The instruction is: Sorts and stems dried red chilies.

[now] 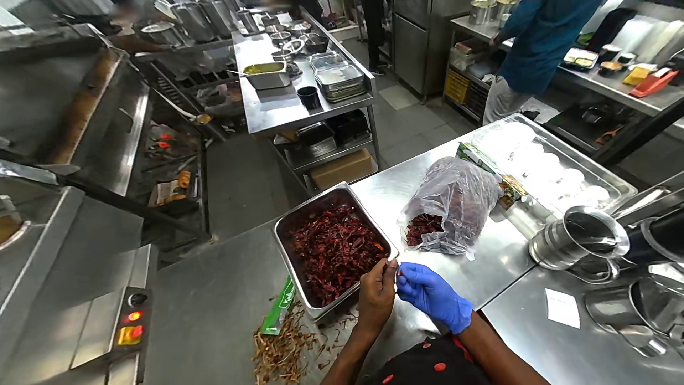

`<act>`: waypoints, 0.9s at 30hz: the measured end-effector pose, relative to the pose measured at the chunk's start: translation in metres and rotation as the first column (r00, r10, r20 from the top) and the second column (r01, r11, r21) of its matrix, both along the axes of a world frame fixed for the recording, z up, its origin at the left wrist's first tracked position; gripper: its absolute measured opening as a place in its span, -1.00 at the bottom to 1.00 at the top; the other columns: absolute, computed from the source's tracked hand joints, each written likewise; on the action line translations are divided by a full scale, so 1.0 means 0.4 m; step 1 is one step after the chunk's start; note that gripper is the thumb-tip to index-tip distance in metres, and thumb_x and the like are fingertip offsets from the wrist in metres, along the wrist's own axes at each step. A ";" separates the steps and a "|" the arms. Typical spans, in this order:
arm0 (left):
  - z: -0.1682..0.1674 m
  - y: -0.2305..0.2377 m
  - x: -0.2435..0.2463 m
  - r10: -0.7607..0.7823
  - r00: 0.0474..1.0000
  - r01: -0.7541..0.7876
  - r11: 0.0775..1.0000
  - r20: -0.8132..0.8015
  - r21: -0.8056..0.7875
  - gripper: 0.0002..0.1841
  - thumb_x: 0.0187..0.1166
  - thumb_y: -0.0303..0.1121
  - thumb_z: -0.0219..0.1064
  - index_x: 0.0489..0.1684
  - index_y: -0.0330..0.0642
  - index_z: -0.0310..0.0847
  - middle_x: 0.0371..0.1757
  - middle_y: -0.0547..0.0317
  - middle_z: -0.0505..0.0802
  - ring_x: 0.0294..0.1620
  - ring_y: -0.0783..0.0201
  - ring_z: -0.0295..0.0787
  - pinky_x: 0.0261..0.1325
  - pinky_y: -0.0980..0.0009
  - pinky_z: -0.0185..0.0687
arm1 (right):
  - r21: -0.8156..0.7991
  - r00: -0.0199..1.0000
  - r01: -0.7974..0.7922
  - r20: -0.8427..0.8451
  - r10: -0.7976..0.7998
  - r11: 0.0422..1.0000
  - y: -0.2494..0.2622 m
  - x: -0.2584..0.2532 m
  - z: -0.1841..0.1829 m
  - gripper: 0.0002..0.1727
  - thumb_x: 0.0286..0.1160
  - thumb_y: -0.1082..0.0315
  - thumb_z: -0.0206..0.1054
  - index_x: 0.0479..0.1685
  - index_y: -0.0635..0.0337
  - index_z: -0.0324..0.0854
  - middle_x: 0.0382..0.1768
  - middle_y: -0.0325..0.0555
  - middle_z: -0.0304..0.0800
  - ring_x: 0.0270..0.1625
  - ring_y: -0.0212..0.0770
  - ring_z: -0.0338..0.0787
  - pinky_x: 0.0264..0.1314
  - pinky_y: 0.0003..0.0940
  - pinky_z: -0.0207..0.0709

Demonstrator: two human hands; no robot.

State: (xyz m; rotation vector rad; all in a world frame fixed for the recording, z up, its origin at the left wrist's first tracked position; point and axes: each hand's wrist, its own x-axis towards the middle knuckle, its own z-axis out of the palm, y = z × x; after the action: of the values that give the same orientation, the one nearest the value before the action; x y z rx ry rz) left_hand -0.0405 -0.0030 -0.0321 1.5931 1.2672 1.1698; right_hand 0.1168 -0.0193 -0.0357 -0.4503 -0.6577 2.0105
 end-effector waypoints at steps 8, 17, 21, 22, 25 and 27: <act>0.082 0.102 -0.166 0.144 0.796 -0.206 0.978 -0.588 -0.040 -0.52 0.74 0.09 0.20 0.27 -0.13 0.65 -0.02 -0.14 0.83 -0.04 -0.18 0.80 0.03 -0.31 0.66 | 0.093 0.612 0.195 0.766 -0.195 0.976 0.027 0.094 -0.098 -0.77 0.72 0.32 0.14 -0.05 0.20 0.70 -0.36 -0.10 0.73 -0.42 -0.27 0.59 -0.33 -0.36 0.49; -0.055 0.040 -0.170 0.152 0.786 0.057 0.947 -0.599 0.316 -0.65 0.70 -0.24 0.24 0.33 -0.16 0.72 0.38 -0.06 0.74 0.42 -0.02 0.67 0.45 -0.03 0.62 | -0.058 0.715 -0.232 0.667 0.210 0.971 -0.047 0.077 -0.131 -0.54 0.82 0.09 0.11 0.43 0.19 0.64 0.39 -0.01 0.74 0.35 -0.12 0.78 0.48 -0.16 0.63; -0.134 0.001 -0.072 -0.055 0.859 0.195 0.954 -0.508 0.227 -0.68 0.71 -0.36 0.22 0.32 -0.07 0.76 0.22 0.17 0.87 0.22 0.29 0.83 0.33 0.19 0.77 | -0.013 0.322 -0.273 0.941 0.104 0.962 -0.031 0.077 -0.114 -0.39 0.70 -0.25 0.09 0.55 -0.16 0.61 0.35 -0.14 0.78 0.37 -0.20 0.75 0.48 0.03 0.56; -0.146 0.003 -0.061 -0.087 0.858 0.211 0.958 -0.506 0.194 -0.69 0.71 -0.39 0.21 0.30 -0.09 0.77 0.20 0.17 0.88 0.21 0.29 0.84 0.34 0.18 0.77 | 0.000 0.270 -0.235 0.961 0.066 0.972 -0.025 0.094 -0.114 -0.40 0.70 -0.26 0.08 0.51 -0.17 0.64 0.28 -0.14 0.81 0.32 -0.18 0.78 0.44 0.06 0.58; -0.158 0.023 -0.039 -0.220 0.775 0.291 0.956 -0.593 0.025 -0.69 0.67 -0.43 0.21 0.28 -0.02 0.76 0.17 0.15 0.85 0.16 0.21 0.82 0.29 0.11 0.76 | 0.062 0.309 -0.117 0.951 -0.023 0.991 -0.023 0.169 -0.102 -0.52 0.75 -0.15 0.10 0.31 -0.13 0.75 0.08 -0.23 0.88 0.15 -0.26 0.84 0.29 -0.08 0.68; -0.166 0.036 -0.011 -0.291 0.710 0.344 0.938 -0.641 -0.045 -0.63 0.64 -0.48 0.22 0.33 0.03 0.75 0.27 0.08 0.80 0.22 0.11 0.79 0.28 0.05 0.75 | 0.097 0.362 -0.043 0.929 -0.075 0.994 -0.028 0.216 -0.099 -0.56 0.77 -0.08 0.09 0.20 -0.07 0.78 -0.10 -0.25 0.90 -0.01 -0.26 0.86 0.17 -0.18 0.72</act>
State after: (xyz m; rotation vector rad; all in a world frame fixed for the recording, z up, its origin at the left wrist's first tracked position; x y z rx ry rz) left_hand -0.0449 0.0114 -0.0986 2.2821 1.2724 0.4504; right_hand 0.2033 -0.0304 -0.0754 -1.6119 -1.4341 1.5040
